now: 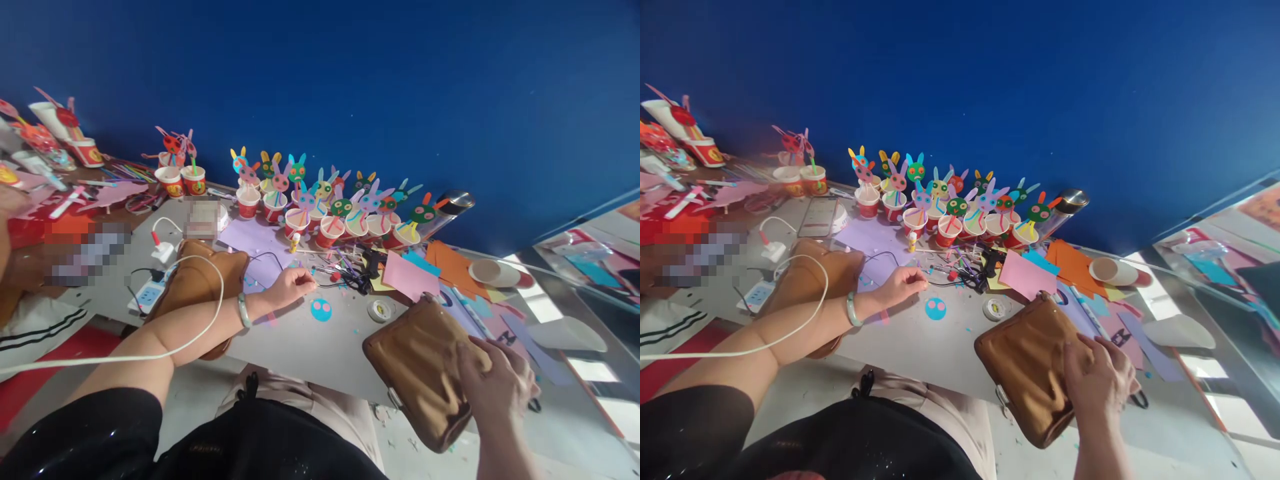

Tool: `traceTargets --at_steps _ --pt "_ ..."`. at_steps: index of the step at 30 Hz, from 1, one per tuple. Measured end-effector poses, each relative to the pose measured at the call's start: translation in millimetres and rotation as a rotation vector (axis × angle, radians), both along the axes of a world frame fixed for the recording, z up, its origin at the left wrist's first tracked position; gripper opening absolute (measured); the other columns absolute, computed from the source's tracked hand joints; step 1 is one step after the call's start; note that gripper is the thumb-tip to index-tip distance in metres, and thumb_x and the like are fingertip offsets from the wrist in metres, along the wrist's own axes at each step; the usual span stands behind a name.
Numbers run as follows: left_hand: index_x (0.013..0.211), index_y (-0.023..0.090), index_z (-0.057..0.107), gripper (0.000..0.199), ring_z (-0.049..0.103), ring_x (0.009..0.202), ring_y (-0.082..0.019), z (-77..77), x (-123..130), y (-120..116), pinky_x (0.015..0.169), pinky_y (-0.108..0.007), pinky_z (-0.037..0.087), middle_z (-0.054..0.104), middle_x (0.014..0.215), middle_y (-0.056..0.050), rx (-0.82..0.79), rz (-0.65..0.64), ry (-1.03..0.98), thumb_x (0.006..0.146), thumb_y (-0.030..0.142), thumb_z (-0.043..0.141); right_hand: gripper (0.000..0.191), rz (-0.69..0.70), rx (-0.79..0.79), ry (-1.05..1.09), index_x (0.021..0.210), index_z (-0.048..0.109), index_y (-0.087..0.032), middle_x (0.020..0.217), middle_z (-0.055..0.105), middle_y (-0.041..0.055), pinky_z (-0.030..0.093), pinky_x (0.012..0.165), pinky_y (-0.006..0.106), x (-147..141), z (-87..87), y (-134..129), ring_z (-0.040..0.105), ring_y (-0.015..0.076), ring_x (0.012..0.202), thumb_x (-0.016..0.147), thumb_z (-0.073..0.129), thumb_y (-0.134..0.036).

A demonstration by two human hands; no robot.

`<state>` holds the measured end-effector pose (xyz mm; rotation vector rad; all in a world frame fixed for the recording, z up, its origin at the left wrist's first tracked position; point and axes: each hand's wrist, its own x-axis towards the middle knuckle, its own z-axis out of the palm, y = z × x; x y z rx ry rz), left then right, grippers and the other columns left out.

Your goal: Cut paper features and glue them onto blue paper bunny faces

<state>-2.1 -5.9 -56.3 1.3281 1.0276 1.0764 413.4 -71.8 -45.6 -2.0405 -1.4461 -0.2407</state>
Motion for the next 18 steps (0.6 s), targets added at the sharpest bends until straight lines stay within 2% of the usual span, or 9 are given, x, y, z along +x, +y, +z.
traceTargets --at_steps 5,9,12,15,18 --pt "0.069 0.017 0.065 0.015 0.053 0.063 -0.011 0.9 -1 -1 0.065 -0.026 0.043 0.062 0.064 0.001 0.02 0.002 0.009 0.073 0.03 0.069 0.039 0.253 -0.006 -0.093 0.095 0.071 -0.027 0.119 0.07 0.0149 0.042 0.105 0.063 -47 17.6 23 0.062 0.0412 0.12 0.088 0.051 -0.06" --pt "0.069 0.017 0.064 0.015 0.053 0.063 -0.011 0.6 0 -2 0.065 -0.026 0.044 0.063 0.065 0.001 0.024 -0.003 0.009 0.073 0.03 0.07 0.035 0.558 -0.018 -0.175 0.104 0.073 -0.023 0.119 0.071 0.0132 0.045 0.1 0.054 -91 30.0 35 0.065 0.0339 0.114 0.098 0.049 -0.048" --pt "0.069 0.016 0.065 0.016 0.053 0.063 -0.011 -0.6 0 -2 0.065 -0.026 0.043 0.063 0.065 0.001 0.022 -0.006 0.008 0.073 0.031 0.07 0.031 0.793 -0.097 -0.227 0.104 0.072 -0.02 0.113 0.074 0.0124 0.045 0.095 0.049 -122 36.4 42 0.068 0.0298 0.107 0.101 0.05 -0.041" --pt "0.07 0.016 0.065 0.018 0.053 0.062 -0.011 -1.1 1 -1 0.064 -0.026 0.043 0.063 0.064 0.001 0.016 -0.021 0.006 0.073 0.033 0.071 0.026 1.011 -0.226 -0.275 0.105 0.072 -0.018 0.108 0.076 0.0118 0.046 0.09 0.045 -149 38.4 49 0.071 0.0278 0.101 0.101 0.052 -0.034" --pt "0.069 0.016 0.065 0.018 0.052 0.061 -0.011 -0.5 2 -2 0.063 -0.026 0.043 0.062 0.063 0.001 0.01 -0.036 0.008 0.073 0.032 0.072 0.021 1.13 -0.33 -0.224 0.103 0.071 -0.018 0.097 0.077 0.0095 0.048 0.076 0.036 -170 29.9 56 0.071 0.0224 0.083 0.1 0.056 -0.033"
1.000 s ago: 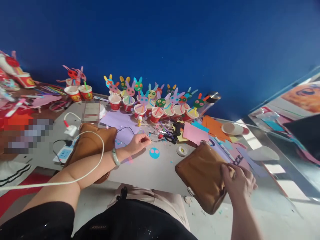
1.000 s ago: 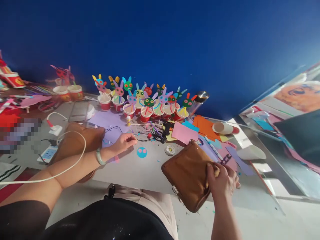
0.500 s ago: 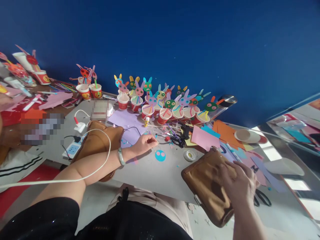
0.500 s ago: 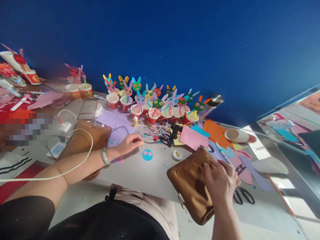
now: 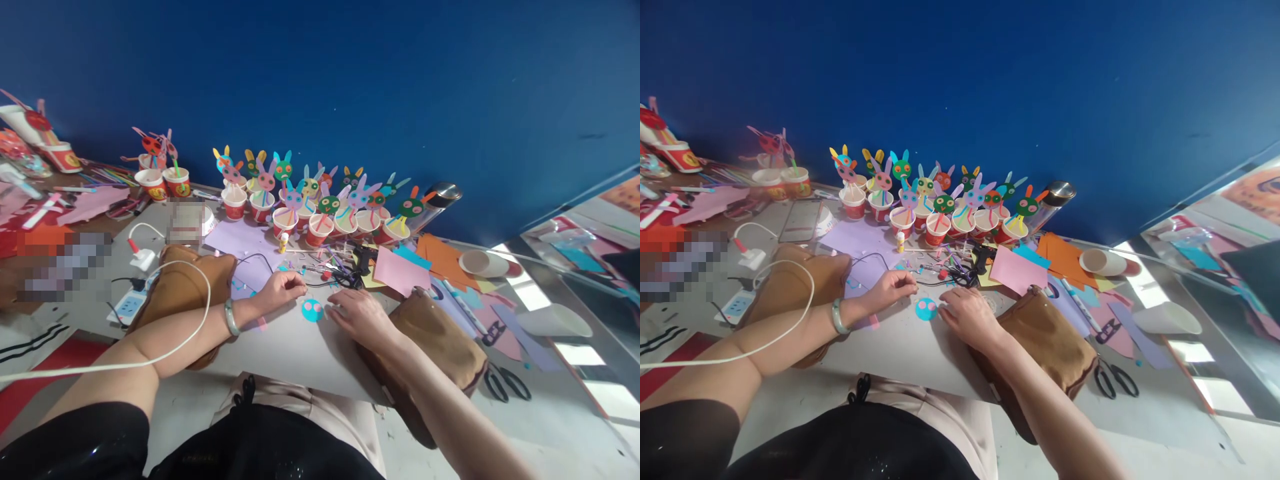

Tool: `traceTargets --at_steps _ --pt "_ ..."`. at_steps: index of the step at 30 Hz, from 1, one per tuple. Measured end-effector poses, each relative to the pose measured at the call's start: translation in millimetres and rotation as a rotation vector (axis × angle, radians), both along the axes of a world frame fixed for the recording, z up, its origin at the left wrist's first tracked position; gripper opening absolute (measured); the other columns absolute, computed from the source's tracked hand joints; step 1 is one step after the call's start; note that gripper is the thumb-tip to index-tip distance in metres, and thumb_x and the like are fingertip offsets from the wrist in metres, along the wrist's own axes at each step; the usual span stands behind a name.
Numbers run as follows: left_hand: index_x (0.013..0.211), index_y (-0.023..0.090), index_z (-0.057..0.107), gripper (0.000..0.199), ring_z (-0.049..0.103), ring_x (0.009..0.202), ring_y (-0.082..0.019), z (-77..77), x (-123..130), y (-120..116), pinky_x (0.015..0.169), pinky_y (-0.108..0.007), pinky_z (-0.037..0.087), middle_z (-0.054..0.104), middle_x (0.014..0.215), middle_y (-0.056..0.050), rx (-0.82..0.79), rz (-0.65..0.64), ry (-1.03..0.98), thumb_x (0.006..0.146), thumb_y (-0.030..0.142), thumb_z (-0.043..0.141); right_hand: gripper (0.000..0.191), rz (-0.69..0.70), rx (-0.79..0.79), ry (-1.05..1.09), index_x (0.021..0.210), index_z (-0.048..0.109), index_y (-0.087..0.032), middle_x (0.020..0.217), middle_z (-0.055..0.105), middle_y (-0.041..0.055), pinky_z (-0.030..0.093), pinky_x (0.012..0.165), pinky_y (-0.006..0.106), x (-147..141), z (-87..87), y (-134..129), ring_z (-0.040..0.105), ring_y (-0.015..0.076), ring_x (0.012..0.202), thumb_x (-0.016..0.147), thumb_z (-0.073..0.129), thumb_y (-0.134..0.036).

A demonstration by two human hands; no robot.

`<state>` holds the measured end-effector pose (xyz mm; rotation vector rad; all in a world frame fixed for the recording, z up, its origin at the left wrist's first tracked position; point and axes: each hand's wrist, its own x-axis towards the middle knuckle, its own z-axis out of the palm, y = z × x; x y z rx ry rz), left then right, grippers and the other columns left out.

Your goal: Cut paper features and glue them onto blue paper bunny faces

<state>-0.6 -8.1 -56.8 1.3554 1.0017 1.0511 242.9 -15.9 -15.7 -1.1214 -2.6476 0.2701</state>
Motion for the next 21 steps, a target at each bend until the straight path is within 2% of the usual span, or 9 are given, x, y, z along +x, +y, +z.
traceTargets --at_steps 2,4,6,9,21 --pt "0.069 0.016 0.065 0.018 0.052 0.06 -0.011 0.5 1 -1 0.063 -0.025 0.044 0.062 0.062 0.002 -0.008 0.002 0.002 0.075 0.032 0.072 0.02 -0.008 -0.036 0.127 0.103 0.07 -0.018 0.088 0.075 0.0069 0.046 0.065 0.031 -11 -12.3 3 0.066 0.0172 0.068 0.1 0.056 -0.032" --pt "0.07 0.016 0.065 0.016 0.052 0.06 -0.011 0.6 1 -2 0.063 -0.025 0.044 0.062 0.062 0.002 -0.017 0.014 0.001 0.075 0.03 0.071 0.019 -0.036 -0.009 0.299 0.098 0.069 -0.018 0.078 0.072 0.0044 0.044 0.06 0.028 -19 -27.3 6 0.061 0.0145 0.06 0.1 0.055 -0.03" --pt "0.07 0.016 0.065 0.015 0.054 0.062 -0.011 0.4 1 -3 0.064 -0.025 0.045 0.063 0.064 0.002 -0.02 0.025 0.006 0.075 0.029 0.07 0.017 -0.05 0.029 0.438 0.092 0.067 -0.019 0.073 0.07 0.0032 0.045 0.061 0.027 -24 -41.0 8 0.06 0.0141 0.06 0.1 0.055 -0.028" --pt "0.071 0.016 0.066 0.014 0.057 0.066 -0.012 0.5 1 -4 0.066 -0.025 0.046 0.066 0.067 0.0 -0.014 0.023 0.035 0.077 0.029 0.069 0.012 -0.049 0.034 0.534 0.09 0.065 -0.019 0.071 0.07 0.0023 0.047 0.063 0.026 -25 -53.0 10 0.062 0.0143 0.063 0.098 0.058 -0.024" --pt "0.072 0.015 0.068 0.015 0.059 0.067 -0.012 6.6 1 -8 0.064 -0.024 0.046 0.067 0.069 -0.001 -0.026 0.008 0.118 0.077 0.029 0.068 0.014 -0.135 -0.028 0.589 0.082 0.064 -0.02 0.065 0.065 0.0004 0.043 0.057 0.024 -23 -52.0 9 0.054 0.0114 0.055 0.095 0.06 -0.022"
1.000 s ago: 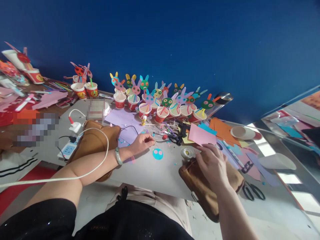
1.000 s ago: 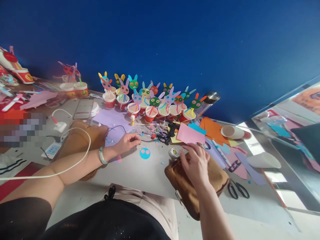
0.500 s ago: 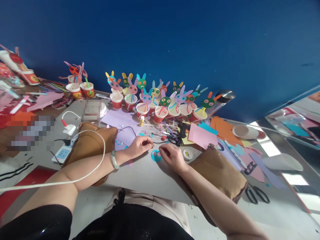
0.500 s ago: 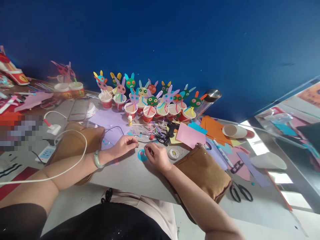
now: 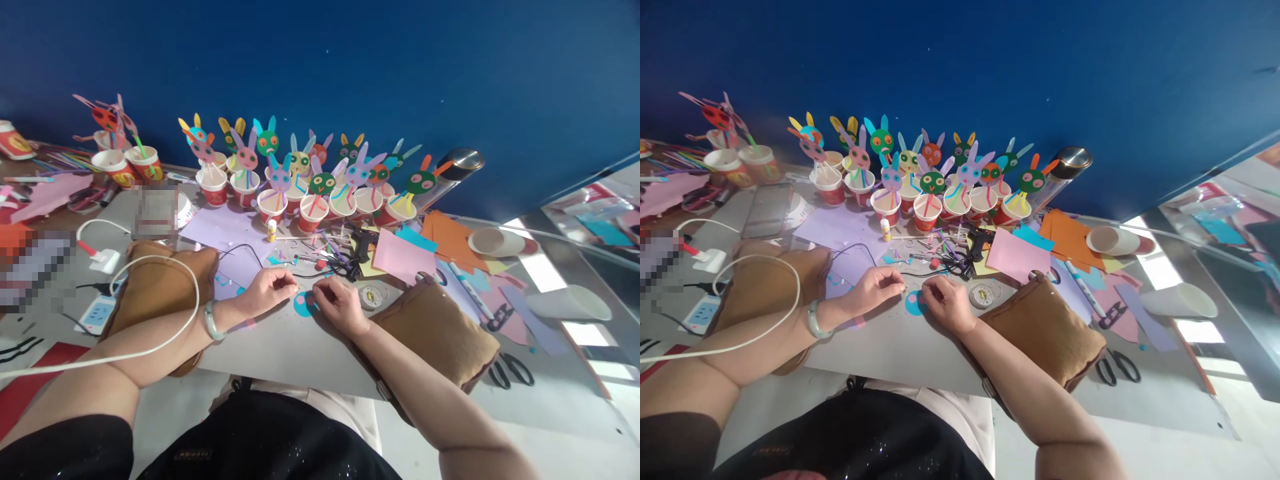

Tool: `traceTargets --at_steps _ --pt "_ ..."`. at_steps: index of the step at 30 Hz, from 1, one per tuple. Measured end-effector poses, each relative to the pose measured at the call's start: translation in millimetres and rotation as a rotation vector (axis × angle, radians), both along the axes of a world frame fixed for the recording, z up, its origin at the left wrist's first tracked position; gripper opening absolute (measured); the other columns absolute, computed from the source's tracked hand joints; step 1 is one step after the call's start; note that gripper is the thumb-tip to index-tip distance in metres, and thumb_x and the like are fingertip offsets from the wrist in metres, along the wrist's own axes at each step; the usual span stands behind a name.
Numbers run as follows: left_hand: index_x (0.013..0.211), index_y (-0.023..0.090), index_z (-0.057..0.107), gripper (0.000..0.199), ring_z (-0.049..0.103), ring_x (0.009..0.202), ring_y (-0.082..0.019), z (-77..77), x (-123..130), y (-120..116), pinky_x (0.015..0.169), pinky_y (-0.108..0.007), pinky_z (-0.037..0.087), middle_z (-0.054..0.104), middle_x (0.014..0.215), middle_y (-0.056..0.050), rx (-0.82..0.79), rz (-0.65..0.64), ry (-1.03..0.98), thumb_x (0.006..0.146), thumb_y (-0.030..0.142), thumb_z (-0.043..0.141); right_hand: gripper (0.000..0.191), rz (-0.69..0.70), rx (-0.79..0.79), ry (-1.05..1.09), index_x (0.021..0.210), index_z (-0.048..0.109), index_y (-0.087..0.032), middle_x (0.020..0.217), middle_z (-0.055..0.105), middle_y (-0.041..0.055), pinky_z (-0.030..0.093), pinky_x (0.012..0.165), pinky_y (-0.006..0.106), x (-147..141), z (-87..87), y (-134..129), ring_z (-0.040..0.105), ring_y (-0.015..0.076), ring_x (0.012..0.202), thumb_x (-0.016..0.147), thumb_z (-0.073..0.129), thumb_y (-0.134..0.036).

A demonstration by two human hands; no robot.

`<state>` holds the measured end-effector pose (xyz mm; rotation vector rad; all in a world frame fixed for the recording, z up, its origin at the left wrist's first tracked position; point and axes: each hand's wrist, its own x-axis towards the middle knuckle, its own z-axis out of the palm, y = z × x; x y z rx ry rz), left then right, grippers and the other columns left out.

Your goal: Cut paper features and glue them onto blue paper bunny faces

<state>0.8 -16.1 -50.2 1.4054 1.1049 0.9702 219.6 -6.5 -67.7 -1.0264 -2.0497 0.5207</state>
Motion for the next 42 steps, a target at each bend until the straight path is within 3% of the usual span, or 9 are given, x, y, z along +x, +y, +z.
traceTargets --at_steps 18,29,42 --pt "0.072 0.016 0.067 0.015 0.058 0.066 -0.012 4.4 -1.5 -0.7 0.064 -0.024 0.047 0.067 0.068 -0.001 -0.002 -0.005 0.044 0.078 0.029 0.067 0.013 0.053 -0.074 0.006 0.085 0.064 -0.021 0.071 0.073 0.0027 0.047 0.06 0.027 3.3 2.0 -5.1 0.061 0.0136 0.06 0.097 0.059 -0.022" --pt "0.072 0.015 0.068 0.016 0.058 0.065 -0.012 3.4 -0.2 -1.1 0.064 -0.024 0.048 0.068 0.069 -0.001 -0.021 -0.009 0.015 0.077 0.031 0.068 0.014 -0.035 -0.051 0.023 0.081 0.065 -0.02 0.068 0.067 0.0013 0.045 0.059 0.026 2.5 2.5 -0.9 0.057 0.0126 0.058 0.094 0.06 -0.024" --pt "0.072 0.016 0.068 0.016 0.059 0.067 -0.012 1.0 0.0 -1.1 0.064 -0.024 0.048 0.068 0.07 -0.001 -0.013 -0.003 0.003 0.078 0.03 0.07 0.014 0.0 -0.115 0.019 0.082 0.064 -0.02 0.066 0.069 0.0012 0.046 0.059 0.026 -0.2 0.0 -1.1 0.058 0.0135 0.057 0.095 0.06 -0.024"
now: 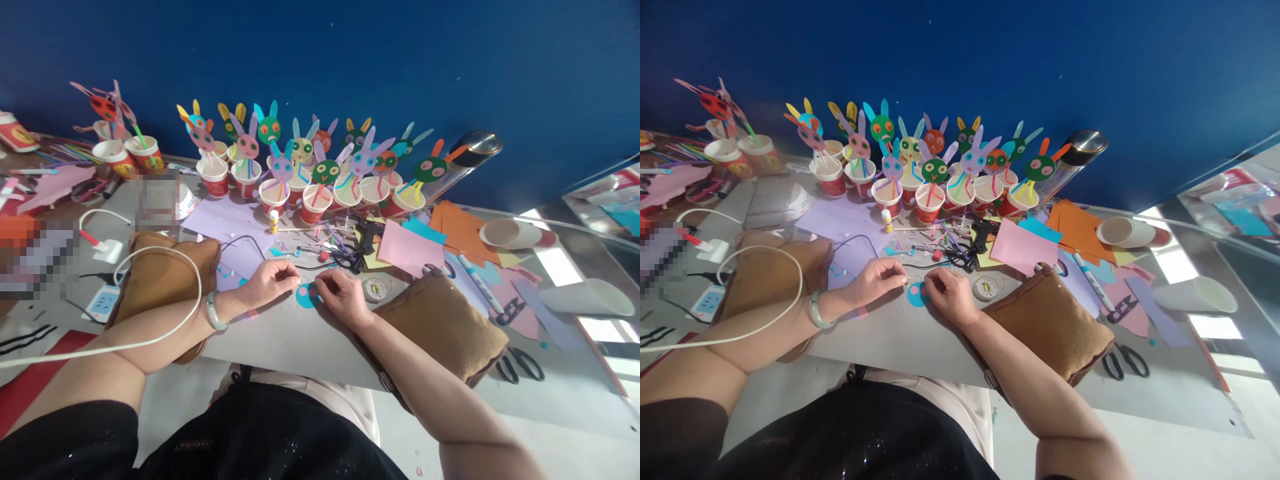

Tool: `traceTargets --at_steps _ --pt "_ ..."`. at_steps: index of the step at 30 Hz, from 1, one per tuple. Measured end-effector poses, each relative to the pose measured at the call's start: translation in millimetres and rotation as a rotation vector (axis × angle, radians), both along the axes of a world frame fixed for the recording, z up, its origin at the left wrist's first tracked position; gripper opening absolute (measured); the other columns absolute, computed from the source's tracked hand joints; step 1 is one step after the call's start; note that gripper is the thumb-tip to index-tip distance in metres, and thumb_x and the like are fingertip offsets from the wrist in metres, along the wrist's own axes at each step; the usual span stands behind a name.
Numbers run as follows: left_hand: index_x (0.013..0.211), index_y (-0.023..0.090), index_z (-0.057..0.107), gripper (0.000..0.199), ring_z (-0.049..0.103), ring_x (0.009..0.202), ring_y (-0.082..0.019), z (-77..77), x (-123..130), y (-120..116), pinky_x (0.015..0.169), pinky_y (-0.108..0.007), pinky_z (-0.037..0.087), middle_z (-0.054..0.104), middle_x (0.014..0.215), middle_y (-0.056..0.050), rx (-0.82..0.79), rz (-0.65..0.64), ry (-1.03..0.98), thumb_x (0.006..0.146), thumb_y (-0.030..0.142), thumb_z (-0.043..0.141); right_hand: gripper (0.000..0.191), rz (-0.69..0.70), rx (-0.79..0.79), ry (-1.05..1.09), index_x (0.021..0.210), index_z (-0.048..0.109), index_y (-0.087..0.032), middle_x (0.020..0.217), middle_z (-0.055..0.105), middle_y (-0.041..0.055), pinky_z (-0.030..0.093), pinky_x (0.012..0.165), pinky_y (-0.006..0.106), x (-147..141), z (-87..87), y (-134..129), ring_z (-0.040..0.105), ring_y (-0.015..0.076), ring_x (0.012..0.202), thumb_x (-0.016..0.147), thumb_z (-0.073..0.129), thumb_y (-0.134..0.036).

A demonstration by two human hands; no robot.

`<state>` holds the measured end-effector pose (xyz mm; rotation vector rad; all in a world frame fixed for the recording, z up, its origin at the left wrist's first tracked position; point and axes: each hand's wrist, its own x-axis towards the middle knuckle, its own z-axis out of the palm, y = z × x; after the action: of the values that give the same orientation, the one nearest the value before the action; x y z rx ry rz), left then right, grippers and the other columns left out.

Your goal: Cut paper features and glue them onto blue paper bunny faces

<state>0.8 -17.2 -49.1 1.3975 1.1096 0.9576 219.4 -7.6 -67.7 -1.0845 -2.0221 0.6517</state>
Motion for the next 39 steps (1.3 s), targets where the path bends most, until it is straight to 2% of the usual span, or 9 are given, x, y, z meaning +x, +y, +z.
traceTargets --at_steps 5,9,14,20,31,39 --pt "0.072 0.015 0.068 0.015 0.058 0.066 -0.012 4.6 -1 2 0.063 -0.024 0.048 0.067 0.069 -0.001 -0.038 -0.011 -0.049 0.077 0.029 0.071 0.014 -0.011 0.008 -0.009 0.081 0.065 -0.02 0.065 0.069 0.001 0.044 0.058 0.026 -2 -0.6 1 0.057 0.0133 0.056 0.093 0.061 -0.024" --pt "0.074 0.015 0.068 0.018 0.055 0.062 -0.01 8.1 -1 1 0.059 -0.023 0.045 0.065 0.066 0.001 -0.13 -0.008 -0.098 0.077 0.032 0.073 0.015 -0.042 0.007 -0.01 0.08 0.065 -0.02 0.064 0.067 0.0008 0.045 0.061 0.027 -4 0.5 1 0.056 0.0136 0.057 0.093 0.061 -0.025" --pt "0.074 0.016 0.069 0.019 0.051 0.057 -0.009 1.2 0 -1 0.056 -0.022 0.042 0.061 0.063 0.002 -0.218 -0.004 -0.163 0.079 0.034 0.073 0.014 -0.038 0.001 0.013 0.081 0.068 -0.02 0.067 0.068 0.0022 0.047 0.063 0.028 -6 2.6 1 0.057 0.0147 0.061 0.092 0.062 -0.027" --pt "0.077 0.015 0.072 0.019 0.051 0.06 -0.008 -6.0 1 -2 0.059 -0.022 0.042 0.063 0.066 0.002 -0.181 -0.038 -0.162 0.08 0.034 0.075 0.01 0.007 -0.085 0.057 0.089 0.072 -0.02 0.073 0.068 0.0018 0.046 0.06 0.027 -8 4.5 0 0.055 0.0133 0.061 0.086 0.067 -0.028" --pt "0.078 0.014 0.072 0.018 0.055 0.062 -0.009 -3.2 4 -5 0.059 -0.021 0.044 0.068 0.068 0.001 -0.156 -0.043 -0.132 0.079 0.031 0.074 0.019 0.055 -0.296 0.124 0.082 0.07 -0.019 0.072 0.069 0.0017 0.043 0.056 0.024 -12 13.8 -3 0.052 0.0111 0.06 0.088 0.066 -0.037" --pt "0.079 0.015 0.073 0.014 0.059 0.063 -0.01 -4.5 6 -5 0.064 -0.023 0.049 0.071 0.071 0.0 -0.1 -0.052 -0.057 0.078 0.028 0.072 0.015 0.07 -0.343 0.174 0.08 0.067 -0.019 0.071 0.07 0.0015 0.044 0.055 0.023 -14 14.8 -4 0.056 0.011 0.06 0.088 0.063 -0.031"
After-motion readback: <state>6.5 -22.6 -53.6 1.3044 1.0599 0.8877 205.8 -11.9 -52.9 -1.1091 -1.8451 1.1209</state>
